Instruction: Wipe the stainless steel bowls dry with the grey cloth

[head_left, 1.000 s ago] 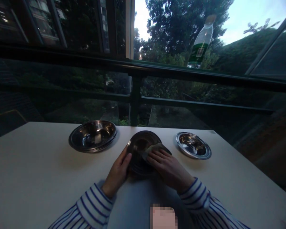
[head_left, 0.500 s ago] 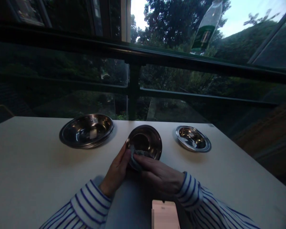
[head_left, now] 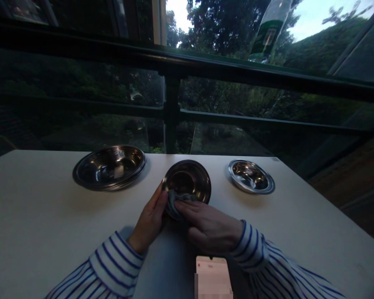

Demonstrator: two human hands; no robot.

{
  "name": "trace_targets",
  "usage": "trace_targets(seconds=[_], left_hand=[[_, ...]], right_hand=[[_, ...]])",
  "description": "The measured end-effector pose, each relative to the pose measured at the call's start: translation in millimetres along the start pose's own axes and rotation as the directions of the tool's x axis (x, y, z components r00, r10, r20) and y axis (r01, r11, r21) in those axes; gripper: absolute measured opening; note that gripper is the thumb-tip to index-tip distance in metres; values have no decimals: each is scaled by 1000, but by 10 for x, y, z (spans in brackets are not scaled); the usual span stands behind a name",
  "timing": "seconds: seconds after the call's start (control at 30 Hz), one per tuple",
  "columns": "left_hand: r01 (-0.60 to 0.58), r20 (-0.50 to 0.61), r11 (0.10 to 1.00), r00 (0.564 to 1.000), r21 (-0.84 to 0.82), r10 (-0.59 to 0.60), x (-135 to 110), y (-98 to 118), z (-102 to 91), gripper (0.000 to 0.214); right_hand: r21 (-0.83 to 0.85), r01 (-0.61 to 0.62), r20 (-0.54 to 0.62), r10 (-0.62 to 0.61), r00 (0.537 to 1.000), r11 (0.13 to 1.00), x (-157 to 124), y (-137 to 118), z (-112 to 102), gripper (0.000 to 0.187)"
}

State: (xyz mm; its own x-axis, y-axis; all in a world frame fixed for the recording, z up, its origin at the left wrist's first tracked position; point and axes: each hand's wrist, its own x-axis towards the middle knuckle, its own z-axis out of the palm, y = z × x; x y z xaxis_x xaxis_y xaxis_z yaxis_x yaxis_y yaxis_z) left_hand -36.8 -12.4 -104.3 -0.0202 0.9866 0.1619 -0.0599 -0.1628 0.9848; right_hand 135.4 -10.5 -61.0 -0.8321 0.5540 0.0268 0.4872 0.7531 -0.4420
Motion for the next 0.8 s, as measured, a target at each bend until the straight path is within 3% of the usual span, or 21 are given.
trace_targets(seconds=[0.13,0.37,0.6,0.8], left_hand=[[35,10,998,999,-44,-35,3,-17,-17,59],[-6,-31,1000,1000,-9,5,13,-19,-8,54],[25,-61,1000,998,-8,-26,8,32,1,57],[18,-54,998,998,-61,-21,32,10,4,54]], right_hand=[[100,59,-43,-55,998,993,46,-19,55,67],[-177,-59,-22,56,998,982,-83,-1,-41,51],[104,78,-69,-71,995,992,115,-31,85,68],[-146,69,5,-69,998,987,-91,94,-11,61]])
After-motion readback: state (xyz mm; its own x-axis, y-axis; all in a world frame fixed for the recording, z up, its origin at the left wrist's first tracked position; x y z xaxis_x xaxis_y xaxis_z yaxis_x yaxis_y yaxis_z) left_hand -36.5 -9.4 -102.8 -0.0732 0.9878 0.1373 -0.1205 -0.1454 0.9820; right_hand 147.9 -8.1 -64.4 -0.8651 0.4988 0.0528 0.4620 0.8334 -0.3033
